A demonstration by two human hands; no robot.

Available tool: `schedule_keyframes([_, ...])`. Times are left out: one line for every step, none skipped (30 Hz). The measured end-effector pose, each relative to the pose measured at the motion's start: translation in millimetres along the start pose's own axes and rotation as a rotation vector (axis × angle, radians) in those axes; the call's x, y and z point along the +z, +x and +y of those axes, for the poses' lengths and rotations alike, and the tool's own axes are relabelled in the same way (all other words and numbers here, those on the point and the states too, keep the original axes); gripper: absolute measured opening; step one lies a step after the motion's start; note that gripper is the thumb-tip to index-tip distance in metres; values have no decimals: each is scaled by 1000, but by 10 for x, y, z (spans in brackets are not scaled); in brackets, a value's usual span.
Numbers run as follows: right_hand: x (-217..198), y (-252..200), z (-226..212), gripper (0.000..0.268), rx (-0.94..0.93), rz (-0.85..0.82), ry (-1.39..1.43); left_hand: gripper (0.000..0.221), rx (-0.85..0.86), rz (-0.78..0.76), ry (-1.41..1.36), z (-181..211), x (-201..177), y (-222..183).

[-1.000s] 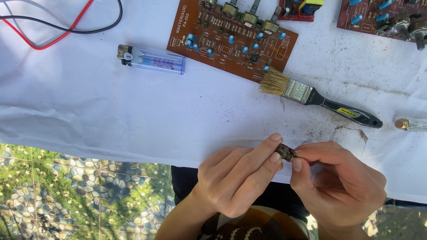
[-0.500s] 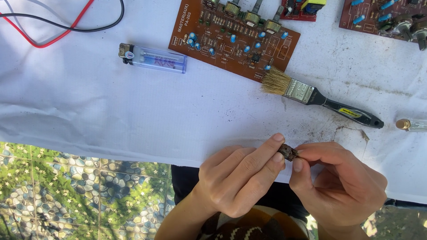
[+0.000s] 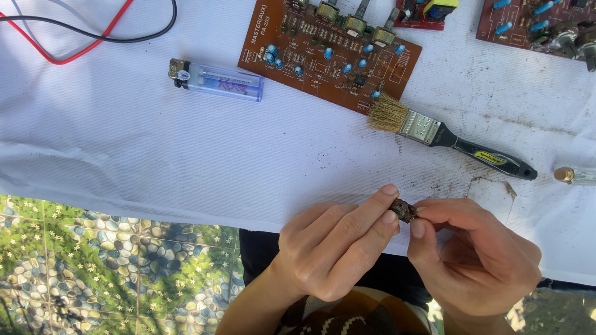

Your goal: The person is using a small screwdriver to pry open and disassemble a potentiometer for repair or inspection.

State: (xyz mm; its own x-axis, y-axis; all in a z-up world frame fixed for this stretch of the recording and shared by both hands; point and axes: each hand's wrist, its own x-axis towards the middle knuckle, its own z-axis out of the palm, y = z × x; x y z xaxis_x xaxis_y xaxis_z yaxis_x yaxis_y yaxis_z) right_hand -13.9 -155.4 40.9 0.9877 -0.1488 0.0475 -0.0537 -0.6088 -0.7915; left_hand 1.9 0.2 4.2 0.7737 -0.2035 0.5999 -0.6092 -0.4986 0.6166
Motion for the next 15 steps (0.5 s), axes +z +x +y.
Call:
schedule_keyframes([-6, 1, 9, 20, 0, 0, 0, 9, 0, 0, 0, 0, 1, -2])
schedule_keyframes([-11, 3, 18, 20, -5, -7, 10, 8, -6, 1, 1, -1, 1, -2])
schedule_keyframes([-18, 6, 26, 19, -10, -13, 19, 8, -13, 2, 1, -2, 2, -1])
schedule_keyframes([-20, 0, 44, 19, -10, -12, 19, 8, -11, 2, 1, -2, 0, -5])
schedule_keyframes([-24, -6, 61, 20, 7, -17, 56, 11, -39, -5, -9, 0, -2, -7])
schedule_keyframes([-29, -9, 77, 20, 24, -21, 92, 13, -65, -12, -20, -1, -4, -6])
schedule_keyframes([-35, -10, 94, 20, 23, -18, 91, 13, -62, -12, -21, 7, -9, 17])
schedule_keyframes([-39, -12, 113, 19, 31, -33, 142, 15, -102, -14, -41, 15, -16, 38])
schedule_keyframes([-42, -14, 132, 18, 40, -48, 192, 16, -142, -17, -62, 23, -23, 59])
schedule_keyframes([-44, -9, 136, 18, 39, -46, 193, 16, -140, -18, -62, 26, -31, 64])
schedule_keyframes([-47, -4, 140, 18, 35, -54, 202, 18, -156, -31, -74, 30, -38, 70])
schedule_keyframes([-50, 1, 145, 17, 32, -62, 210, 19, -171, -45, -87, 33, -44, 77])
schedule_keyframes([-51, 3, 159, 17, 31, -59, 211, 19, -168, -46, -87, 36, -51, 88])
schedule_keyframes([-51, 2, 173, 18, 27, -75, 260, 19, -183, -56, -102, 38, -58, 100])
schedule_keyframes([-53, 2, 188, 18, 22, -92, 309, 19, -198, -67, -116, 42, -64, 112])
